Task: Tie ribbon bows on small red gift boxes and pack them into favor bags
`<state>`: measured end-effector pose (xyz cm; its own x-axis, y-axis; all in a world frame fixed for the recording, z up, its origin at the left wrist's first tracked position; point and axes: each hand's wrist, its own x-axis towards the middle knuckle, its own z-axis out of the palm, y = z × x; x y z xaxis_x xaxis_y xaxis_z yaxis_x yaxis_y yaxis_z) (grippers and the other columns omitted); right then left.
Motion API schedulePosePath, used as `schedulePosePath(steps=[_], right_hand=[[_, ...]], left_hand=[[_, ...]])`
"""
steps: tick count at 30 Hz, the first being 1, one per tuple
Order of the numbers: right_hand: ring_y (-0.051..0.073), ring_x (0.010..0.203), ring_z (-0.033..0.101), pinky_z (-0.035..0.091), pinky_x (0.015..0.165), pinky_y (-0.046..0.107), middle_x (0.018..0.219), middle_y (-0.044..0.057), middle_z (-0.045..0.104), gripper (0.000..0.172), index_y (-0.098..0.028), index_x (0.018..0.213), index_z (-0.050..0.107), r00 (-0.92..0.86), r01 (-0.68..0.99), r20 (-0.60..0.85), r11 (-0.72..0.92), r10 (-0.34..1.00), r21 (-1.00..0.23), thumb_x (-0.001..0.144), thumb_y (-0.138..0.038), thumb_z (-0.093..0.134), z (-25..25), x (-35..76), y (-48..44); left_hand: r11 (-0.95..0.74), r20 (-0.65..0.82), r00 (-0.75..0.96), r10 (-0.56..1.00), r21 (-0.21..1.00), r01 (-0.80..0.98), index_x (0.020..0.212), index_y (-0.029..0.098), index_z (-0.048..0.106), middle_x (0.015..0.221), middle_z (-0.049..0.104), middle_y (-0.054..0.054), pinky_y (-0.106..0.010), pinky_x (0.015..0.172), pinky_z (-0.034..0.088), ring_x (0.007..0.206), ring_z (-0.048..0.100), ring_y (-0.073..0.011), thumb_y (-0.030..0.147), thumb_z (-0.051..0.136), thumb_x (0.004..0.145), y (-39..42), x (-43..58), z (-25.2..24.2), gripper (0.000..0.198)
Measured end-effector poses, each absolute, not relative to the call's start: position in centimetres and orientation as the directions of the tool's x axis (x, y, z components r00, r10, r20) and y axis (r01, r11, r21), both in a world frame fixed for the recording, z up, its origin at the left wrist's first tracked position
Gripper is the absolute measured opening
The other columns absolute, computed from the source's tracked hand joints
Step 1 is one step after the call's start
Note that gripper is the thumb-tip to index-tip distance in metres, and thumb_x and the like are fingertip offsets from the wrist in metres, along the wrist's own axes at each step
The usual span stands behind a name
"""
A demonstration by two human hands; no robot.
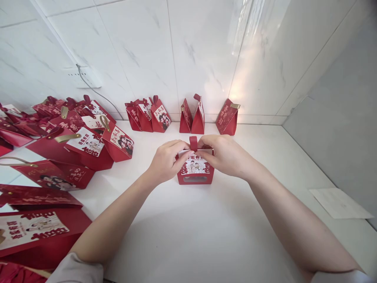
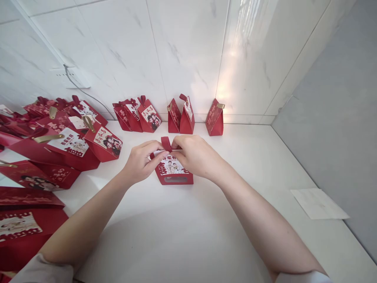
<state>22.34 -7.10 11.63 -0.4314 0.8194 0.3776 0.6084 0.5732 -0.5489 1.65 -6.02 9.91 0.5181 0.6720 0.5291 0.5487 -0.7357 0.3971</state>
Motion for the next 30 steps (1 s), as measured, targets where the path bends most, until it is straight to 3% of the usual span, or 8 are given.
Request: schedulePosePath(steps=[6, 9, 15, 21, 26, 30], right_hand=[[0.014, 0.061, 0.053, 0.034, 0.055, 0.026, 0.07, 0.001, 0.06, 0.014, -0.02, 0.075, 0.053, -0.494, 0.59, 0.401, 0.636, 0.772, -0.498, 0.088, -0.014, 0.05, 11.5, 22.3, -7.0], [0.015, 0.064, 0.057, 0.039, 0.057, 0.027, 0.074, 0.002, 0.064, 0.014, -0.02, 0.08, 0.058, -0.484, 0.581, 0.379, 0.614, 0.789, -0.534, 0.089, -0.015, 0.049, 11.6, 22.4, -7.0], [0.021, 0.092, 0.065, 0.053, 0.077, 0.035, 0.104, 0.005, 0.069, 0.016, -0.023, 0.1, 0.065, -0.44, 0.501, 0.391, 0.582, 0.808, -0.64, 0.087, -0.02, 0.055, 12.3, 23.8, -6.8], [0.018, 0.099, 0.063, 0.055, 0.086, 0.036, 0.11, 0.002, 0.067, 0.029, -0.028, 0.11, 0.067, -0.565, 0.331, 0.374, 0.618, 0.735, -0.714, 0.092, -0.017, 0.047, 13.0, 23.9, -7.2], [0.019, 0.103, 0.061, 0.053, 0.085, 0.037, 0.12, 0.001, 0.065, 0.038, -0.033, 0.127, 0.06, -0.662, 0.34, 0.297, 0.629, 0.688, -0.699, 0.097, -0.02, 0.041, 13.1, 24.3, -7.2], [0.02, 0.113, 0.056, 0.05, 0.09, 0.038, 0.128, 0.001, 0.06, 0.042, -0.037, 0.135, 0.054, -0.634, 0.397, 0.286, 0.62, 0.719, -0.677, 0.098, -0.022, 0.04, 13.0, 24.8, -6.9]], left_hand=[[-0.735, 0.498, 0.544, 0.676, 0.399, 0.548, 0.089, 0.018, 0.064, 0.081, 0.066, -0.002, -0.027, 0.074, 0.042, 0.075, 0.057, -0.0153, 0.029, 0.051, 0.095, -5.7, 1.4, 10.0, 0.018], [-0.699, 0.442, 0.541, 0.715, 0.435, 0.568, 0.089, 0.019, 0.064, 0.079, 0.066, -0.001, -0.026, 0.07, 0.042, 0.071, 0.055, -0.0136, 0.03, 0.05, 0.096, -5.8, 1.1, 10.3, 0.019], [-0.576, 0.357, 0.467, 0.809, 0.638, 0.511, 0.098, 0.02, 0.067, 0.1, 0.071, -0.003, -0.026, 0.077, 0.049, 0.091, 0.064, -0.0174, 0.034, 0.062, 0.088, -6.1, 1.1, 11.1, 0.018], [-0.437, 0.294, 0.387, 0.874, 0.825, 0.359, 0.104, 0.019, 0.073, 0.102, 0.074, -0.006, -0.03, 0.08, 0.054, 0.093, 0.069, -0.0219, 0.038, 0.069, 0.083, -6.3, 2.3, 9.3, 0.029], [-0.412, 0.268, 0.387, 0.882, 0.838, 0.359, 0.098, 0.018, 0.075, 0.089, 0.075, -0.003, -0.027, 0.072, 0.053, 0.082, 0.068, -0.0199, 0.038, 0.069, 0.083, -6.2, 2.4, 8.9, 0.026], [-0.431, 0.276, 0.399, 0.874, 0.82, 0.377, 0.097, 0.017, 0.073, 0.093, 0.074, -0.004, -0.026, 0.07, 0.052, 0.082, 0.067, -0.0194, 0.04, 0.069, 0.083, -6.2, 2.1, 9.2, 0.027]])
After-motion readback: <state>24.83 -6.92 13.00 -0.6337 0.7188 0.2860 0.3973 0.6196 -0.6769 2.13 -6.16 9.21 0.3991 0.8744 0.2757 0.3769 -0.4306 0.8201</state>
